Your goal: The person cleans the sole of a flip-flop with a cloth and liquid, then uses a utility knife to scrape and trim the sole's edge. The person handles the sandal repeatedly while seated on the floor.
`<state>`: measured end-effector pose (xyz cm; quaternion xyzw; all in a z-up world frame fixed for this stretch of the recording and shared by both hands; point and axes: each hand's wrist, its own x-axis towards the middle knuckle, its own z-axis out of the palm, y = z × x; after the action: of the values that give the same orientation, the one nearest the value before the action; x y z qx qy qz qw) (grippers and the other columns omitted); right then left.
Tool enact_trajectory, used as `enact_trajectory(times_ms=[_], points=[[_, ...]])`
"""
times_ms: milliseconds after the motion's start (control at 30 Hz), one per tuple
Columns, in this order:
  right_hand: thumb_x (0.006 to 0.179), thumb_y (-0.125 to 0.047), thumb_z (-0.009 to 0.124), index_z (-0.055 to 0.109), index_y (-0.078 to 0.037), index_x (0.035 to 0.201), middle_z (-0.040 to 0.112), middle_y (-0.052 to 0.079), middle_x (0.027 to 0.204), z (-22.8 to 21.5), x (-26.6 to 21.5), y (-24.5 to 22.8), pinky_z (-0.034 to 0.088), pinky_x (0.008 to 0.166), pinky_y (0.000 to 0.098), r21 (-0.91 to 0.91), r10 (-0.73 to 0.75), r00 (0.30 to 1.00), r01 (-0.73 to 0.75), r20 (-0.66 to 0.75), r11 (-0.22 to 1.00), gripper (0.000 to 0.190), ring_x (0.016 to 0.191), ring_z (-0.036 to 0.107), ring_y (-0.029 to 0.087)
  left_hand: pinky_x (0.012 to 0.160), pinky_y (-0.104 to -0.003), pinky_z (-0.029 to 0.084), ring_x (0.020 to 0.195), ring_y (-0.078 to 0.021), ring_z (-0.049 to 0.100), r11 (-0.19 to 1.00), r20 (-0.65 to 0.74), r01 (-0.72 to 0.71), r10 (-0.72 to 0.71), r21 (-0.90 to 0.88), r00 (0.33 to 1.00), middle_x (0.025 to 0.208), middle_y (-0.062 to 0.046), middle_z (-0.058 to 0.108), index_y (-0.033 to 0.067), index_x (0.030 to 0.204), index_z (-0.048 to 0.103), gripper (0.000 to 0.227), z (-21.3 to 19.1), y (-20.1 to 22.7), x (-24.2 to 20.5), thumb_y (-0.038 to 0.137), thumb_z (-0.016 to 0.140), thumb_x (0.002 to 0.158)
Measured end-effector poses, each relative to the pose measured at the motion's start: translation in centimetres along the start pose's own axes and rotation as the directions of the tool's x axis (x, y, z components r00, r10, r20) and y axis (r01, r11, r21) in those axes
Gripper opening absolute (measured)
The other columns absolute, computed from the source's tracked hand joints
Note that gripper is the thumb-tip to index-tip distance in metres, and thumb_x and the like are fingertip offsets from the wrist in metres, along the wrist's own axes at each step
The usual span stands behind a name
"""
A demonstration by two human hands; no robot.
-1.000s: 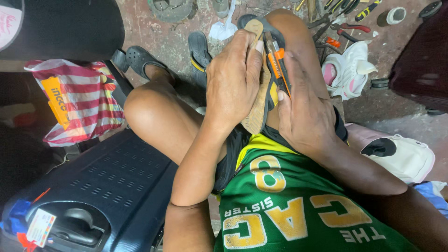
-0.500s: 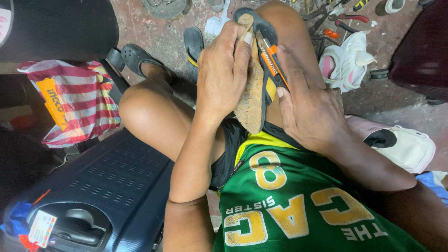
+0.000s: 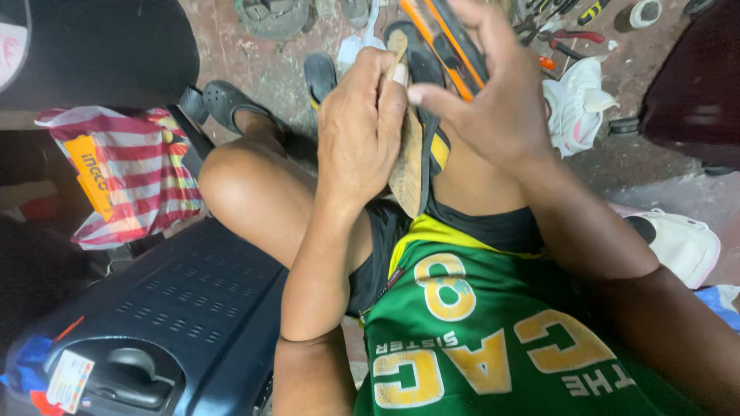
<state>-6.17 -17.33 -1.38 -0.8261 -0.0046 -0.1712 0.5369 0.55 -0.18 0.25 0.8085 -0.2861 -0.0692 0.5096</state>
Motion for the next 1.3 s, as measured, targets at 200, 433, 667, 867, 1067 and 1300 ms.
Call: enact_trajectory(times_ms=[200, 433, 667, 867, 1067, 1300], points=[[0.097, 0.003, 0.080, 0.056, -0.001, 0.135, 0.068, 0.006, 0.114, 0.2, 0.1, -0.3, 0.056, 0.097, 0.0272, -0.036, 0.103, 0.994, -0.101, 0.047, 0.994, 0.044, 0.104, 0.067, 0.009, 0.072, -0.047, 0.051, 0.081, -0.0385, 0.066, 0.980, -0.036, 0.065, -0.059, 0.189, 0.998, 0.088, -0.016, 0.064, 0.0039, 0.110, 0.051, 0.023, -0.1, 1.0, -0.7, 0.023, 0.062, 0.104], [0.095, 0.005, 0.081, 0.056, 0.001, 0.132, 0.066, 0.011, 0.118, 0.2, 0.3, -0.5, 0.054, 0.095, 0.0288, -0.081, 0.003, 0.996, 0.004, 0.094, 0.997, 0.044, 0.107, 0.065, 0.012, 0.079, -0.050, 0.050, 0.096, -0.0432, 0.064, 0.947, 0.116, -0.120, 0.089, 0.299, 0.989, 0.102, -0.020, 0.064, 0.0019, 0.114, 0.053, 0.023, -1.4, -1.4, -1.1, 0.021, 0.060, 0.104], [0.097, 0.004, 0.075, 0.054, 0.002, 0.133, 0.066, 0.005, 0.122, -0.7, 1.4, -0.2, 0.055, 0.101, 0.0261, 0.333, 0.205, 0.947, -0.282, 0.249, 0.900, 0.041, 0.112, 0.065, 0.010, 0.086, -0.047, 0.052, 0.095, -0.0406, 0.067, 0.986, 0.349, -0.140, 0.164, -0.092, 0.923, 0.099, -0.020, 0.064, 0.0025, 0.118, 0.057, 0.033, -2.5, -5.4, -0.3, 0.032, 0.045, 0.111], [0.089, 0.002, 0.074, 0.055, 0.001, 0.130, 0.067, 0.003, 0.117, -1.2, 2.1, -0.2, 0.055, 0.091, 0.0241, 0.456, 0.266, 0.902, -0.406, 0.341, 0.792, 0.046, 0.104, 0.067, 0.009, 0.082, -0.038, 0.055, 0.091, -0.0349, 0.072, 0.944, 0.349, -0.126, 0.234, -0.305, 0.907, 0.098, -0.019, 0.069, 0.0030, 0.132, 0.059, 0.055, -2.2, -6.8, -0.7, 0.051, 0.035, 0.116], [0.096, 0.004, 0.073, 0.056, 0.004, 0.131, 0.067, 0.005, 0.123, -0.7, 1.4, 0.0, 0.056, 0.099, 0.0251, 0.400, 0.226, 0.934, -0.325, 0.275, 0.857, 0.039, 0.110, 0.067, 0.010, 0.080, -0.038, 0.058, 0.082, -0.0320, 0.074, 0.918, 0.399, 0.095, 0.073, -0.386, 0.914, 0.091, -0.012, 0.071, 0.0045, 0.132, 0.059, 0.051, -1.9, -6.0, -0.8, 0.045, 0.038, 0.111], [0.096, 0.003, 0.072, 0.056, 0.004, 0.126, 0.067, 0.003, 0.118, -0.1, 1.2, -0.4, 0.057, 0.100, 0.0251, 0.307, 0.236, 0.957, -0.278, 0.168, 0.910, 0.034, 0.109, 0.067, 0.009, 0.091, -0.043, 0.052, 0.106, -0.0374, 0.062, 0.983, 0.109, -0.184, 0.185, -0.024, 0.977, 0.115, -0.018, 0.059, 0.0036, 0.111, 0.055, 0.016, -2.7, -3.0, -0.7, 0.019, 0.058, 0.108]])
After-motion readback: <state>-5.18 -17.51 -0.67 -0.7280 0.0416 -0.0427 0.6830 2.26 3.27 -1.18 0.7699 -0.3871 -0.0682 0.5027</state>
